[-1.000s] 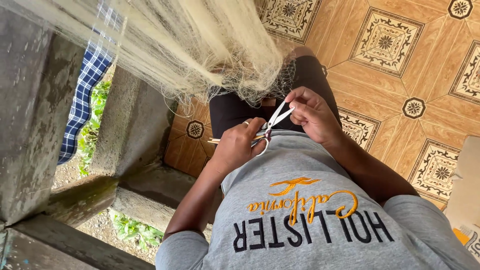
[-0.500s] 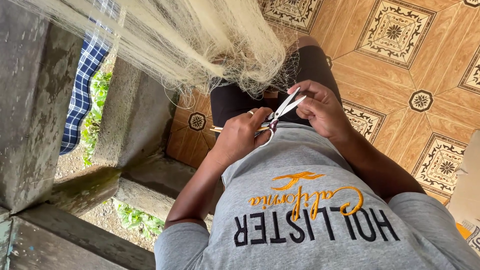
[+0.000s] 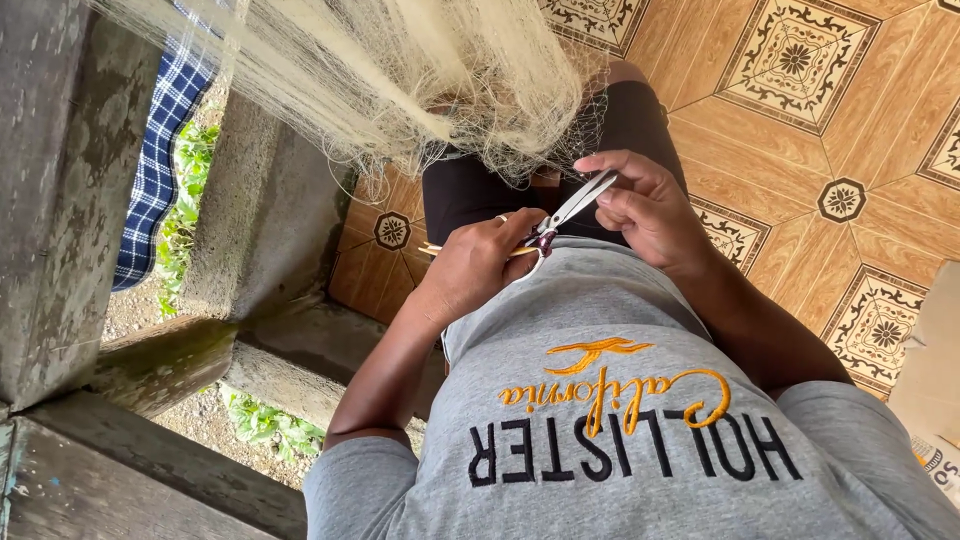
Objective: A person is seen repairing or weaving a fine mesh fishing net using a yellow netting needle and a pair of scissors.
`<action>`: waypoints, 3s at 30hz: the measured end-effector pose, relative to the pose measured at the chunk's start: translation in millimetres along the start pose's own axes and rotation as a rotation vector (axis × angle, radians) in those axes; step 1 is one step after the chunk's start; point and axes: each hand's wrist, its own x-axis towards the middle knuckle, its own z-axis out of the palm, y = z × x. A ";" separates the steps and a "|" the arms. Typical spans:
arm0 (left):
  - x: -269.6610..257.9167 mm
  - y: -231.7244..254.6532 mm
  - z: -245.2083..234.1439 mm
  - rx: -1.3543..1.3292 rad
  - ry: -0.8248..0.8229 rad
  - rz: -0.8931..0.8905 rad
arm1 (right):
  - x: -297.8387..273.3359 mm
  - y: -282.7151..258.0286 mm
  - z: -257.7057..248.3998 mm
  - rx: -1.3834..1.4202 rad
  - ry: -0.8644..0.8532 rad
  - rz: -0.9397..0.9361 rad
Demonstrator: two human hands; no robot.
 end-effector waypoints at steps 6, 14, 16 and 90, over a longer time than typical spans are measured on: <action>-0.9 3.0 -4.8 -0.022 -0.026 0.002 | 2.1 -0.8 -0.8 -0.023 -0.082 0.001; -3.7 3.4 -6.6 -0.012 -0.060 -0.010 | 10.4 5.4 -6.1 -0.070 -0.167 -0.009; -3.9 4.4 -7.5 -0.012 -0.066 -0.011 | 11.7 4.9 -5.9 -0.071 -0.177 -0.011; -17.1 -38.4 -26.5 0.080 -0.789 -0.306 | 60.6 -3.8 16.1 -0.176 -0.411 0.116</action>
